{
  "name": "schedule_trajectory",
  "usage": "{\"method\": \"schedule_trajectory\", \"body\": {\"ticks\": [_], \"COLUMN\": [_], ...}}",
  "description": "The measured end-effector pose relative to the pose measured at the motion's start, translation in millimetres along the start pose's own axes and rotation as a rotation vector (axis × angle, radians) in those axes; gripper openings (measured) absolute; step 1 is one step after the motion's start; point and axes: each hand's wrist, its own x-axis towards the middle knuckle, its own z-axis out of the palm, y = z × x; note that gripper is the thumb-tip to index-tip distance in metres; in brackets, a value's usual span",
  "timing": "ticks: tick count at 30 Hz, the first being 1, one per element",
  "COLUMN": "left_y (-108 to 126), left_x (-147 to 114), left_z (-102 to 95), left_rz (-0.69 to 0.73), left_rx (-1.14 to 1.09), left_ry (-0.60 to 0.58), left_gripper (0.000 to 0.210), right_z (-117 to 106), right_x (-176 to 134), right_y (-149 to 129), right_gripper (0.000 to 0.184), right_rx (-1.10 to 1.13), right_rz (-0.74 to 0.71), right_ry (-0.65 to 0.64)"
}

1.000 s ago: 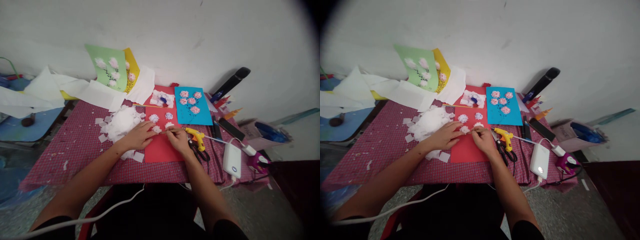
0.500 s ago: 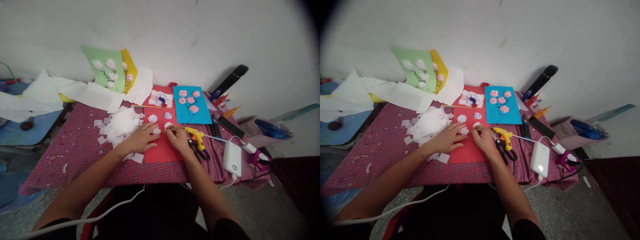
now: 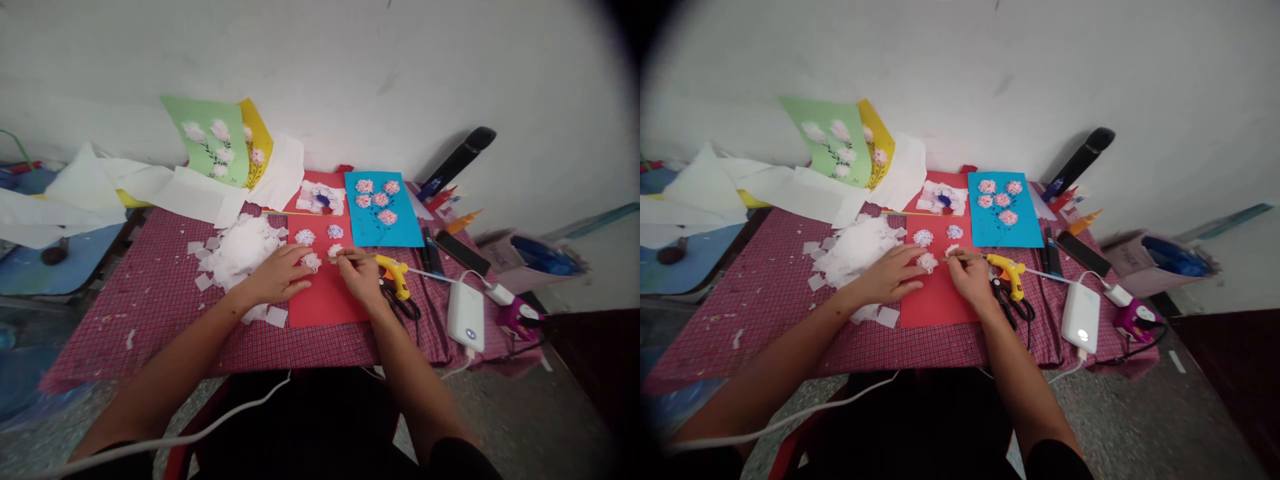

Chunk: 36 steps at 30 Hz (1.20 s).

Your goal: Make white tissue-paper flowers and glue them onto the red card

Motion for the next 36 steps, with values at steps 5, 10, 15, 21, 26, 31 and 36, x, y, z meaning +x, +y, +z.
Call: {"method": "schedule_trajectory", "body": {"ticks": [5,10,15,21,26,31,36], "left_y": [-21,-34,-32,-30,-24,-19,-17], "left_x": [-7,-12,-12,-10,-5,-6,-10], "left_z": [-9.9,-9.7,-10.3,-7.8,-6.0,-16.7,-30.7], "left_rz": [-0.166,-0.257,-0.342,-0.372,-0.355,-0.319,-0.337], "left_rx": [0.049,0.144,0.207,0.261,0.260,0.257,0.235], "left_ry": [0.164,0.094,0.087,0.058,0.040,0.049,0.096], "left_gripper": [0.024,0.033,0.040,0.041,0.021,0.015,0.013], "right_z": [2,3,3,5,4,7,9], "right_x": [-3,-5,-6,-7,-8,-7,-8], "right_y": [0,-3,-7,-4,-10,-13,-8], "right_gripper": [0.019,0.015,0.016,0.016,0.017,0.020,0.020], "right_rx": [0.076,0.008,-0.037,-0.049,-0.064,-0.102,-0.057], "right_rz": [-0.015,-0.125,-0.126,-0.144,-0.130,-0.121,-0.092], "right_ry": [0.052,-0.026,-0.039,-0.019,-0.075,-0.157,-0.179]}}
